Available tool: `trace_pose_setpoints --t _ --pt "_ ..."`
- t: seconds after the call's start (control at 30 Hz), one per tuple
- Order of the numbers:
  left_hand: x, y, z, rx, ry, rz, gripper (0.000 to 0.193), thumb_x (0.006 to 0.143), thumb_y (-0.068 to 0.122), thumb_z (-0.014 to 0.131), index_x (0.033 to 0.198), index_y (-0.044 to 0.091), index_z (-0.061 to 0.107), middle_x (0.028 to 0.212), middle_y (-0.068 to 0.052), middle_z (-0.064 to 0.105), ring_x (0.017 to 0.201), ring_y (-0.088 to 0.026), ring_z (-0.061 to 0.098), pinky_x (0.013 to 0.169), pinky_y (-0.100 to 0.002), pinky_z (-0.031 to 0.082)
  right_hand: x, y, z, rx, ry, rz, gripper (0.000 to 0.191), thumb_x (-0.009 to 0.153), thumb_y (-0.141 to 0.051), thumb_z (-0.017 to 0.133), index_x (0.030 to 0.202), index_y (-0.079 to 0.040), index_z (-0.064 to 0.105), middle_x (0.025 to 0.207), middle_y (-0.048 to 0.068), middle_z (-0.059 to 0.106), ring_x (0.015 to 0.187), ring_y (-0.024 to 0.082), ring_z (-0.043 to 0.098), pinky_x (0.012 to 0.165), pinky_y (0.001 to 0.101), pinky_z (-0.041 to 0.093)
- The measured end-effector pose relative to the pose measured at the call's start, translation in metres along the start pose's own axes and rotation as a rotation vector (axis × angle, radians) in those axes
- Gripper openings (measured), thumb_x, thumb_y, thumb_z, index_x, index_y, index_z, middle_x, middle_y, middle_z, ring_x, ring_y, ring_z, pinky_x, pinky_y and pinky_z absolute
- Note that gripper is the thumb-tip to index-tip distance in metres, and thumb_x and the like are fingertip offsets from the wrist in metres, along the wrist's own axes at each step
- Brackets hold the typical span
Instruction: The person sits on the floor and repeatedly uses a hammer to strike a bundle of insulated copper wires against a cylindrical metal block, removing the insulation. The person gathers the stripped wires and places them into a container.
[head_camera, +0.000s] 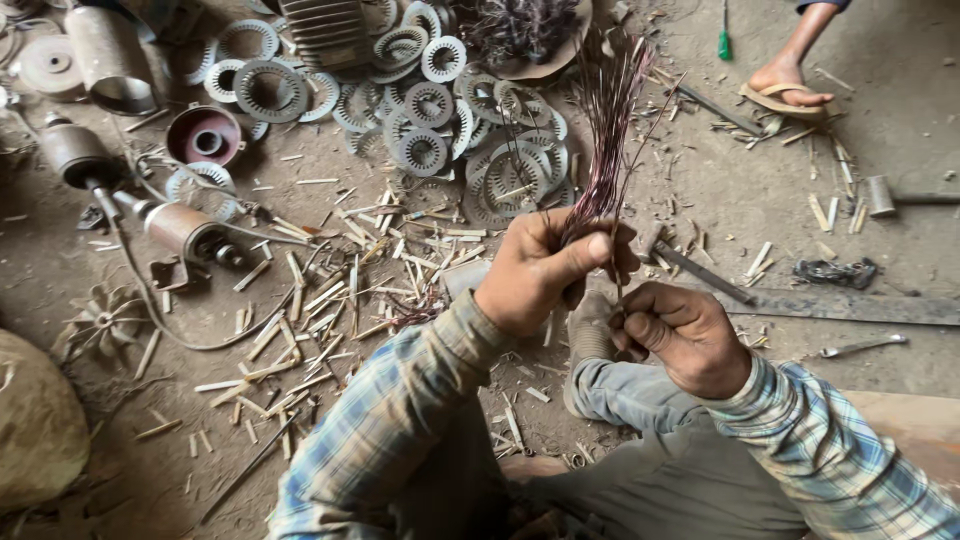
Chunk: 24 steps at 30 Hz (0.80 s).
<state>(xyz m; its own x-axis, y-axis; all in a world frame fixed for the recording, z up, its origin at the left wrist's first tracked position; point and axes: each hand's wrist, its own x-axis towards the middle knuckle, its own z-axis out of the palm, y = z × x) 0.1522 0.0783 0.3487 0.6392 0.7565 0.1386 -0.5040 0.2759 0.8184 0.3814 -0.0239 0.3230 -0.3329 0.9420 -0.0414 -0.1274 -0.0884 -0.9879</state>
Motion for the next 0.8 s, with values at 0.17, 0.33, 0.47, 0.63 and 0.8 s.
trace_pose_setpoints --t 0.17,0.33,0.47,0.63,0.8 --pt "0.001 -0.004 -0.012 -0.014 0.034 -0.084 0.025 0.102 0.013 0.067 0.12 -0.004 0.07 0.095 -0.01 0.077 0.069 -0.008 0.062 0.054 -0.02 0.044 -0.012 -0.002 -0.008 -0.021 0.037 -0.035 0.023 0.104 -0.015 0.062 0.11 0.006 0.068 0.087 0.008 0.068 0.075 0.013 0.061 0.066 0.0268 0.05" --pt "0.003 -0.004 -0.016 -0.287 0.156 -0.113 0.027 0.099 0.004 0.066 0.124 -0.004 0.064 0.093 -0.011 0.076 0.072 -0.015 0.072 0.054 -0.024 0.05 -0.019 -0.004 -0.013 -0.111 0.116 -0.058 0.02 0.103 -0.014 0.064 0.108 0.005 0.068 0.089 0.008 0.069 0.079 0.013 0.061 0.071 0.0272 0.052" --pt "0.003 -0.001 -0.016 -0.362 0.158 -0.121 0.036 0.095 0.007 0.069 0.131 0.004 0.065 0.079 -0.008 0.073 0.062 -0.012 0.068 0.054 -0.025 0.054 -0.016 -0.003 -0.011 -0.171 0.139 -0.087 0.019 0.103 -0.015 0.065 0.109 0.003 0.069 0.09 0.007 0.071 0.079 0.011 0.062 0.071 0.0258 0.053" --pt "0.002 -0.004 -0.015 -0.102 0.087 -0.162 0.025 0.095 0.014 0.075 0.114 0.0 0.072 0.072 -0.004 0.068 0.057 -0.01 0.061 0.049 -0.025 0.046 -0.003 -0.007 -0.002 -0.302 0.26 -0.081 0.017 0.1 -0.014 0.067 0.107 0.001 0.07 0.093 0.005 0.074 0.079 0.008 0.064 0.07 0.0224 0.054" --pt "0.0 -0.013 -0.02 0.063 0.094 -0.359 0.022 0.093 0.019 0.079 0.094 -0.002 0.072 0.062 -0.003 0.064 0.047 -0.009 0.054 0.043 -0.026 0.044 0.01 -0.024 0.007 -0.598 0.356 -0.044 0.014 0.098 -0.013 0.067 0.101 -0.001 0.072 0.077 0.002 0.073 0.065 0.006 0.06 0.059 0.021 0.051"
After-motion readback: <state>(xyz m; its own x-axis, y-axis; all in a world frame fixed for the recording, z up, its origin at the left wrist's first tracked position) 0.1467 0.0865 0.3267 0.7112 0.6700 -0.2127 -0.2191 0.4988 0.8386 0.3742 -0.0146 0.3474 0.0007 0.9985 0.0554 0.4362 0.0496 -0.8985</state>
